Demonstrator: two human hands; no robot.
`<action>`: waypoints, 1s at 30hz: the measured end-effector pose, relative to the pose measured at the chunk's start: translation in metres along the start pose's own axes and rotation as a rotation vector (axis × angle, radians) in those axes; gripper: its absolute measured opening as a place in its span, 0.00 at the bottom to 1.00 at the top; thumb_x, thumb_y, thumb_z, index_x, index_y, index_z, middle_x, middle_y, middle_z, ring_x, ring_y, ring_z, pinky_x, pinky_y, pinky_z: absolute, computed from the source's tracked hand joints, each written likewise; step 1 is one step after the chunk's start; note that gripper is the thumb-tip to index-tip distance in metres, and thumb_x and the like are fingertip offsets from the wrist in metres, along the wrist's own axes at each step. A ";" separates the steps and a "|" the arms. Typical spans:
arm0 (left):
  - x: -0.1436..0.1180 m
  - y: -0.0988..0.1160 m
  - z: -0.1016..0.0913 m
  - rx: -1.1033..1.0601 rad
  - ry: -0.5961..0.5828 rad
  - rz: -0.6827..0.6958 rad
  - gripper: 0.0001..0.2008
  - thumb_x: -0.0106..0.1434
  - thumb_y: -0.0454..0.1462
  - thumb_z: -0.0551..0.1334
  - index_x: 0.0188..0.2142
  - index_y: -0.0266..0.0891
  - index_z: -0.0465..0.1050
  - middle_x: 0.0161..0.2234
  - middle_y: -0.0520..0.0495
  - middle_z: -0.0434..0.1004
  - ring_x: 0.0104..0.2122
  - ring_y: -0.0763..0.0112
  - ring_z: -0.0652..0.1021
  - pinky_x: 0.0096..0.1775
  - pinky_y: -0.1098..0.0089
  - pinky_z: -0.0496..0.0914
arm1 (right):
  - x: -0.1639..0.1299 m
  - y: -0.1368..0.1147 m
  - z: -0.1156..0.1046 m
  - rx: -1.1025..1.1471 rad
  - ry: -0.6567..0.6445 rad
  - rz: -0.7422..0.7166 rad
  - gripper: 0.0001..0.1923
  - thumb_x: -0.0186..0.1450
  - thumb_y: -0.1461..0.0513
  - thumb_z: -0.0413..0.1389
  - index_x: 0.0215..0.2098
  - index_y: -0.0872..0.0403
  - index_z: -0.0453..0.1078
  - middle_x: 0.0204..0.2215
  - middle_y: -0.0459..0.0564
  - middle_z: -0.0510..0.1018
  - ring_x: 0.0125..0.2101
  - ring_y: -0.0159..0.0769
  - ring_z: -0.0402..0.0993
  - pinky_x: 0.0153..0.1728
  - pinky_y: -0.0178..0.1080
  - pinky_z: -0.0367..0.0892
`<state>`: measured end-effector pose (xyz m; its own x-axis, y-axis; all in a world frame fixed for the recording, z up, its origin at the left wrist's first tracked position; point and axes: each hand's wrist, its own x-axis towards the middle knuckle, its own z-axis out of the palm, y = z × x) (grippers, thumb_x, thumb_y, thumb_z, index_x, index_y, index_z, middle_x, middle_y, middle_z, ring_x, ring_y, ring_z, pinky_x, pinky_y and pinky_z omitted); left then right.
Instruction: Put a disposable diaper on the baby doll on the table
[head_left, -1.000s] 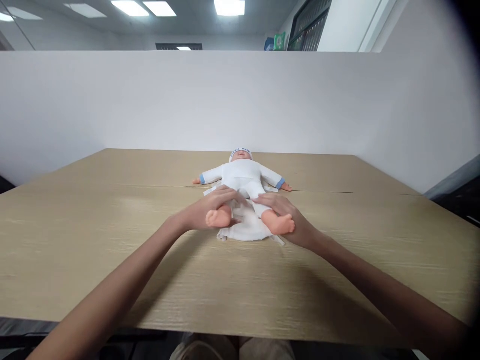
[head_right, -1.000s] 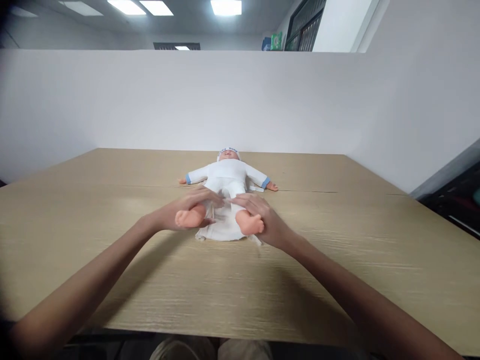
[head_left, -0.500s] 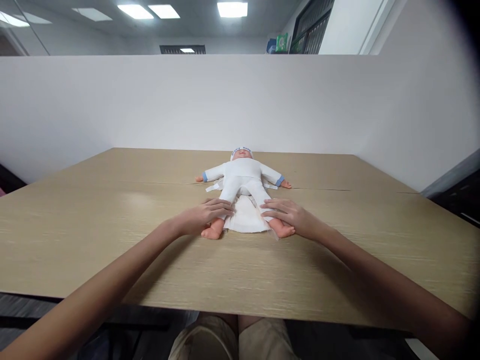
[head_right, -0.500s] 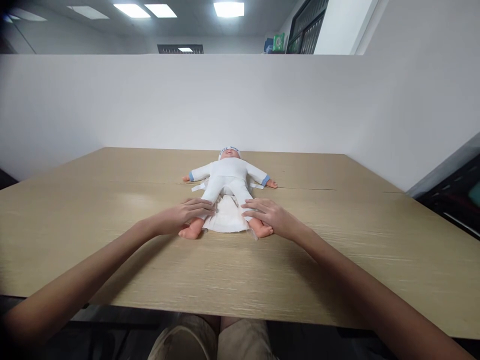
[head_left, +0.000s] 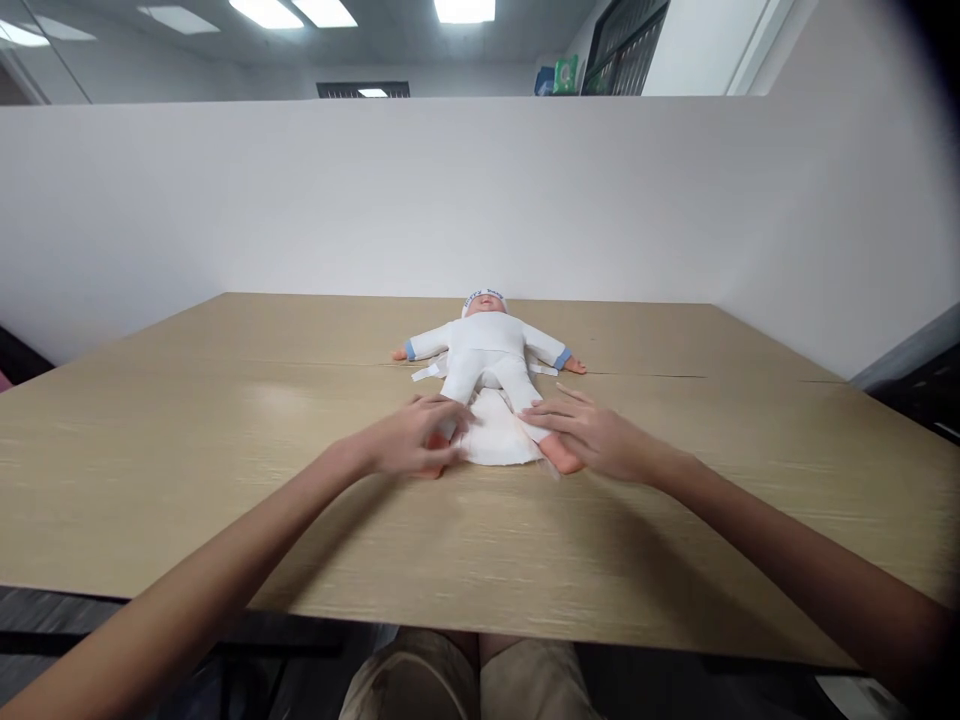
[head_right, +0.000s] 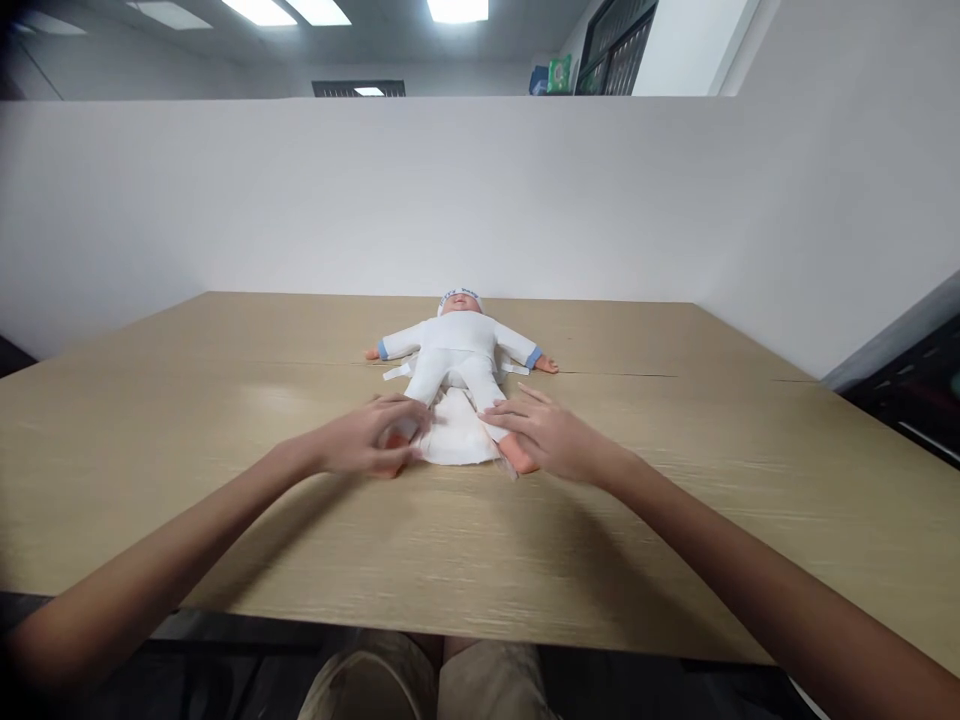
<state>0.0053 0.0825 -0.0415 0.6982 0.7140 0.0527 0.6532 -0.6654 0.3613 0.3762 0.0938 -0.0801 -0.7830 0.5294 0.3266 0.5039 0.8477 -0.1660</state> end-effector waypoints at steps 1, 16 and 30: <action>0.001 0.005 0.006 0.036 0.018 -0.002 0.27 0.71 0.52 0.69 0.63 0.43 0.74 0.60 0.40 0.81 0.63 0.43 0.75 0.64 0.47 0.70 | 0.000 -0.008 0.005 -0.035 0.026 0.020 0.25 0.82 0.58 0.51 0.75 0.46 0.67 0.69 0.55 0.77 0.69 0.50 0.73 0.76 0.66 0.57; 0.020 0.020 0.020 -0.023 0.263 -0.088 0.18 0.76 0.55 0.61 0.45 0.43 0.71 0.45 0.44 0.79 0.47 0.54 0.76 0.48 0.56 0.70 | 0.033 -0.029 0.030 -0.001 0.217 0.322 0.13 0.79 0.65 0.52 0.50 0.51 0.79 0.45 0.53 0.83 0.46 0.47 0.75 0.47 0.47 0.70; 0.075 -0.035 -0.022 -0.456 0.438 -0.092 0.20 0.73 0.55 0.66 0.44 0.40 0.75 0.42 0.47 0.79 0.43 0.62 0.76 0.48 0.64 0.70 | 0.078 0.021 0.007 0.302 0.500 0.315 0.15 0.80 0.53 0.51 0.47 0.51 0.76 0.50 0.56 0.80 0.53 0.49 0.78 0.57 0.47 0.71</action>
<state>0.0281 0.1639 -0.0301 0.3975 0.8509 0.3435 0.4474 -0.5065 0.7371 0.3233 0.1529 -0.0647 -0.3144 0.7356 0.6000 0.4997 0.6657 -0.5542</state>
